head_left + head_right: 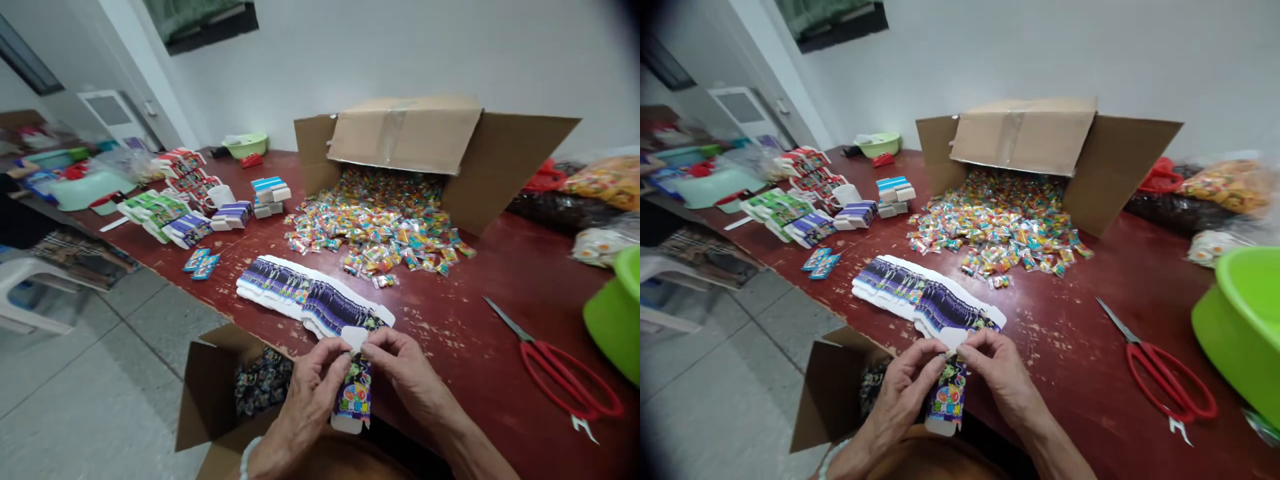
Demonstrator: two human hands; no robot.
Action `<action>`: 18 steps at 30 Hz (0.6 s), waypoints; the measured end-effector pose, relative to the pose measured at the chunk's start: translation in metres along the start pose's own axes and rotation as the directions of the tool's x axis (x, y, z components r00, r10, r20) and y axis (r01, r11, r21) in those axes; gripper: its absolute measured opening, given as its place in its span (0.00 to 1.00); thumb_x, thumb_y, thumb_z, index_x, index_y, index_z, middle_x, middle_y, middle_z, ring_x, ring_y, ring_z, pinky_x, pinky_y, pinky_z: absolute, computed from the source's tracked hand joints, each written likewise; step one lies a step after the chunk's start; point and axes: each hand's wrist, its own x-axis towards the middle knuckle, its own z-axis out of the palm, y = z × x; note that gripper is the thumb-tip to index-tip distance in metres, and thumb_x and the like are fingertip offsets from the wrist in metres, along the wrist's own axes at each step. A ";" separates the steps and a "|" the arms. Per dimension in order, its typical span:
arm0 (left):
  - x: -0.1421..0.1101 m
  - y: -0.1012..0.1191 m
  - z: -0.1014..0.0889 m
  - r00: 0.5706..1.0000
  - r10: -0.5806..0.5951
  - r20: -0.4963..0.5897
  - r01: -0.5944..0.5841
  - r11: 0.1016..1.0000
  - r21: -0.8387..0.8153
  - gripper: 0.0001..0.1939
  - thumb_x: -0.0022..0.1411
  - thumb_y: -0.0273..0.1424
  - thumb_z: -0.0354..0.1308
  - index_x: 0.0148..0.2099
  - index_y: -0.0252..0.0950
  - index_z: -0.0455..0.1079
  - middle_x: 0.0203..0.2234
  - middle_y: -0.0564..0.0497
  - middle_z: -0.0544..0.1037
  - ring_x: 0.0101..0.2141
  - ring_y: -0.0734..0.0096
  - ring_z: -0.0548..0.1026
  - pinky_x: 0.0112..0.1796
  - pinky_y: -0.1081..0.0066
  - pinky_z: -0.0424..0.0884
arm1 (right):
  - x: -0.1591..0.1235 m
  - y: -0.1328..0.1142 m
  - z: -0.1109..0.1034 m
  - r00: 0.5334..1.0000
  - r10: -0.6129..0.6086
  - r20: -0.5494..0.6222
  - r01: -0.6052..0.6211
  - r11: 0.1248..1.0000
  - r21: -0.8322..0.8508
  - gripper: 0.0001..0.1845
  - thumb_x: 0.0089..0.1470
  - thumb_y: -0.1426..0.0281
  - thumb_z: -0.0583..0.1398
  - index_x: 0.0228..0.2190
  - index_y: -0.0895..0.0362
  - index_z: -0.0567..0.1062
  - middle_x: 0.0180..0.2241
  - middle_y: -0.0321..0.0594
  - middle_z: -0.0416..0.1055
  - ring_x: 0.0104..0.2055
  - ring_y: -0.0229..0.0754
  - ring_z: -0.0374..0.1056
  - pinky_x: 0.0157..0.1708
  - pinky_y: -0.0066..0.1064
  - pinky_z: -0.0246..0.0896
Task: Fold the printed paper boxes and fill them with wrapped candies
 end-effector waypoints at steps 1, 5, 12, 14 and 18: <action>0.000 0.002 -0.001 1.000 0.019 0.006 -0.020 0.999 0.030 0.12 0.66 0.40 0.59 0.41 0.38 0.75 0.32 0.52 0.77 0.32 0.72 0.71 0.35 0.74 0.68 | 0.002 -0.003 0.000 1.000 0.011 0.016 -0.012 1.000 0.028 0.21 0.41 0.57 0.74 0.30 0.58 0.75 0.26 0.35 0.72 0.28 0.37 0.65 0.32 0.30 0.61; -0.001 0.003 -0.003 0.999 0.010 0.046 -0.008 0.999 -0.050 0.12 0.64 0.41 0.61 0.46 0.39 0.70 0.31 0.53 0.78 0.31 0.72 0.71 0.34 0.73 0.66 | -0.001 -0.013 0.000 0.992 -0.047 0.119 0.061 0.991 -0.116 0.17 0.47 0.57 0.71 0.34 0.56 0.79 0.31 0.39 0.74 0.33 0.42 0.69 0.37 0.34 0.64; 0.001 0.000 0.007 0.943 -0.209 0.259 0.304 0.856 -0.418 0.31 0.63 0.54 0.55 0.57 0.37 0.62 0.25 0.54 0.76 0.20 0.72 0.74 0.23 0.74 0.68 | -0.009 -0.018 0.003 0.936 -0.337 0.101 0.348 0.845 -0.406 0.12 0.55 0.56 0.65 0.28 0.50 0.81 0.32 0.43 0.73 0.36 0.48 0.70 0.38 0.38 0.66; 0.002 -0.001 0.011 0.913 -0.295 0.284 0.397 0.803 -0.444 0.31 0.65 0.56 0.47 0.54 0.34 0.65 0.20 0.53 0.74 0.14 0.72 0.70 0.16 0.75 0.64 | -0.006 -0.018 0.004 0.944 -0.288 0.164 0.331 0.842 -0.425 0.12 0.56 0.56 0.64 0.29 0.51 0.82 0.35 0.44 0.75 0.38 0.49 0.72 0.40 0.39 0.68; 0.003 -0.003 0.010 0.937 -0.295 0.188 0.344 0.872 -0.347 0.30 0.68 0.54 0.45 0.56 0.34 0.67 0.19 0.53 0.74 0.13 0.75 0.69 0.15 0.79 0.63 | 0.001 -0.017 0.010 0.983 -0.043 0.180 0.085 0.970 -0.229 0.16 0.52 0.54 0.67 0.28 0.54 0.78 0.27 0.40 0.75 0.27 0.43 0.71 0.28 0.34 0.67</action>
